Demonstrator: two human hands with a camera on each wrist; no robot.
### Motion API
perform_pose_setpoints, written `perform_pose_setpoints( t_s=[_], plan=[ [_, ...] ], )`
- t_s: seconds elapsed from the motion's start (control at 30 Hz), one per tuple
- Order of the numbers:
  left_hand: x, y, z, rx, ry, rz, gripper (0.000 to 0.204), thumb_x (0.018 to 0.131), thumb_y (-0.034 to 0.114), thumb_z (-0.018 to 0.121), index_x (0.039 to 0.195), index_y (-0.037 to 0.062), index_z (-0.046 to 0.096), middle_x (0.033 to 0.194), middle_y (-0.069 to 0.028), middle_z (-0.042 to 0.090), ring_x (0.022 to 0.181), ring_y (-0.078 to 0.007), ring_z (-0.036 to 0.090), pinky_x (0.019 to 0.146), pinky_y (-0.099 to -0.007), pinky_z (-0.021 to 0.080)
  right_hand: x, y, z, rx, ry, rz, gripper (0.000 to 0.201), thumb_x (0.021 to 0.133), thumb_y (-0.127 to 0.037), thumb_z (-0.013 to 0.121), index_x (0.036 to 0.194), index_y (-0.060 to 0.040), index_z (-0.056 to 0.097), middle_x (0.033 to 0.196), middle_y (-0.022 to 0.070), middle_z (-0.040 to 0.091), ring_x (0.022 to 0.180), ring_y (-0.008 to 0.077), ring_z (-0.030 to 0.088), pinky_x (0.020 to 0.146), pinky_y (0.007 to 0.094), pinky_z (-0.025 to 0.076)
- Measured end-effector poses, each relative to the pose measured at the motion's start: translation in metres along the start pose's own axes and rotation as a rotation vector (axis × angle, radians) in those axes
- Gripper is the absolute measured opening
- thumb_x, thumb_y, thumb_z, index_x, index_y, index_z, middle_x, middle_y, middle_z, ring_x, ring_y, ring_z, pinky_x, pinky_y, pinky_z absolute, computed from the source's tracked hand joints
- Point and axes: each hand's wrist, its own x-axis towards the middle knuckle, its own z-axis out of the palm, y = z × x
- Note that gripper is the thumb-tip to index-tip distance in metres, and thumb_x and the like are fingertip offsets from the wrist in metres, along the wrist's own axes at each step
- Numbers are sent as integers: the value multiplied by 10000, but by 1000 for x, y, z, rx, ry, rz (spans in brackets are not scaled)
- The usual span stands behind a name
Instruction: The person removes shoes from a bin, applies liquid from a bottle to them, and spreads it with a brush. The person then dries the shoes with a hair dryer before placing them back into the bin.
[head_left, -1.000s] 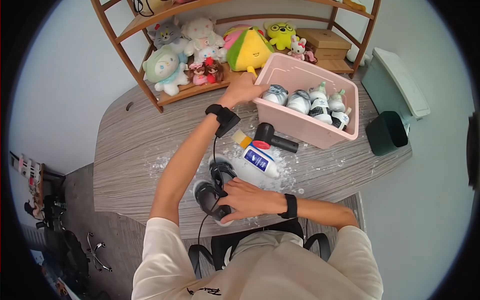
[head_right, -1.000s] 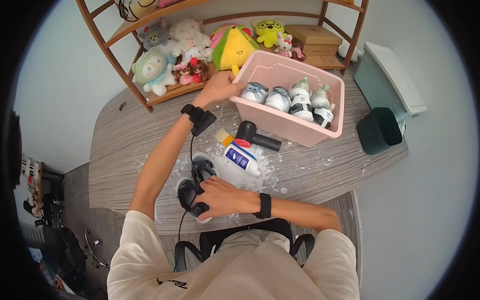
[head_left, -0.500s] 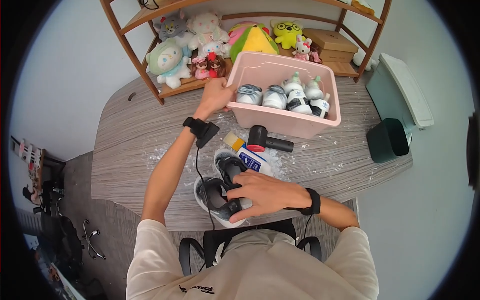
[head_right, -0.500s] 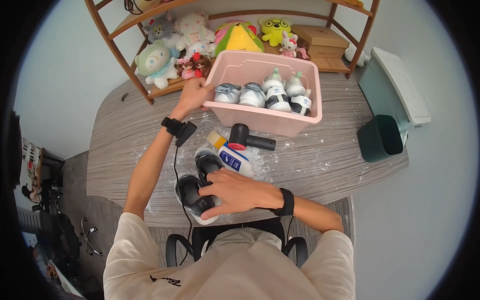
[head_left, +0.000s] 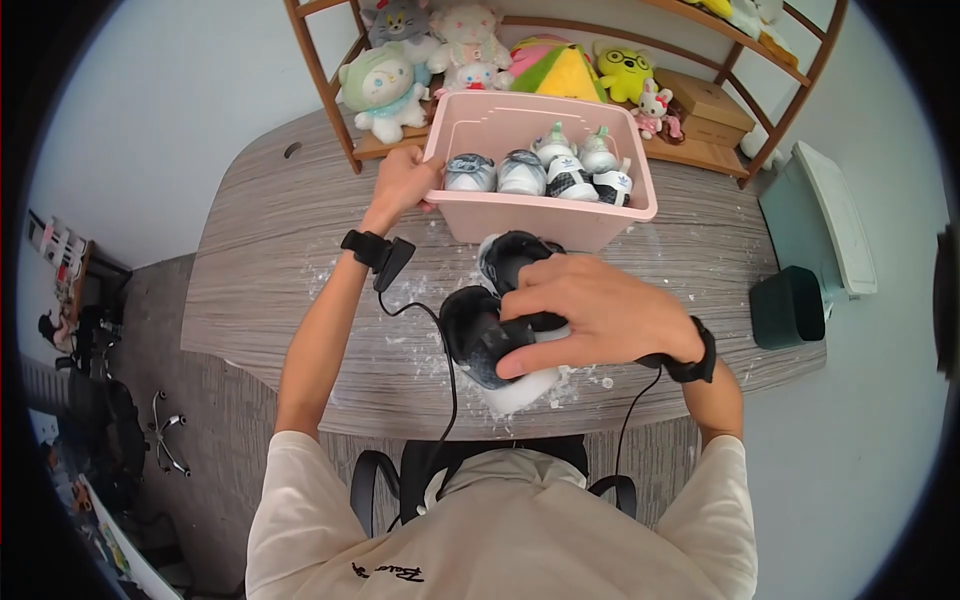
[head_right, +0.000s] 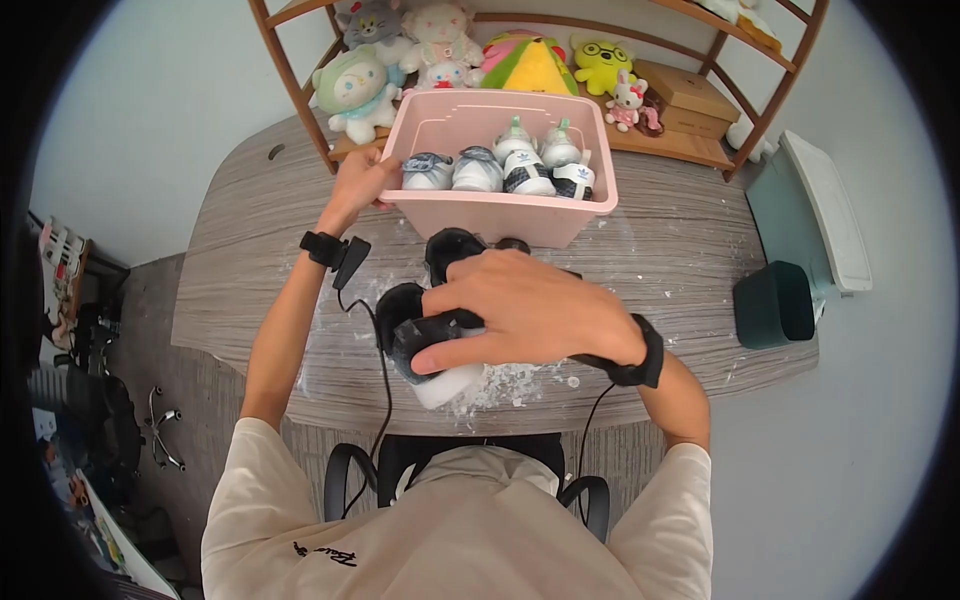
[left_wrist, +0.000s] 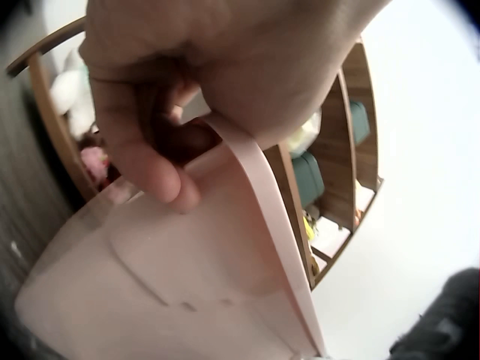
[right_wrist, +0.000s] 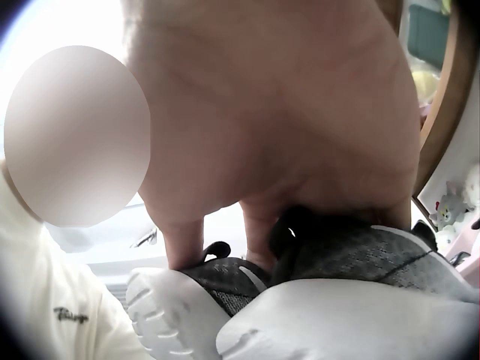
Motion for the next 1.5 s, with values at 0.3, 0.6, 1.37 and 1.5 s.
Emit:
perform_pose_setpoints(
  t_s=[0.3, 0.6, 1.37, 1.5],
  plan=[
    [-5, 10, -20, 107, -176, 11, 332, 886, 291, 692, 859, -35, 636, 744, -124, 681, 567, -155, 673, 489, -281, 570, 17, 21, 45, -118, -129, 131, 534, 884, -565, 670, 970, -39, 705, 728, 147, 536, 726, 344, 570, 636, 439, 411],
    [5, 6, -37, 210, -199, 158, 435, 879, 393, 724, 765, -21, 650, 662, -91, 679, 557, -149, 669, 552, -267, 557, 12, 22, -3, 77, 22, 149, 432, 900, -437, 706, 952, -10, 673, 767, 131, 582, 732, 290, 591, 660, 389, 445],
    [16, -13, -52, 163, -274, 231, 379, 905, 291, 709, 677, 1, 624, 597, -31, 630, 549, -69, 575, 507, -246, 445, 136, 160, -122, 360, 360, 436, 662, 1003, -607, 480, 1255, -23, 662, 1186, 80, 666, 1064, 133, 583, 948, 278, 452],
    [14, -11, -52, 191, -249, 250, 379, 887, 275, 705, 646, 5, 590, 590, -35, 621, 543, -72, 561, 504, -260, 438, 152, 156, -111, 212, 238, 427, 707, 986, -641, 482, 1229, -8, 681, 1183, 103, 675, 1059, 162, 599, 952, 301, 459]
  ],
)
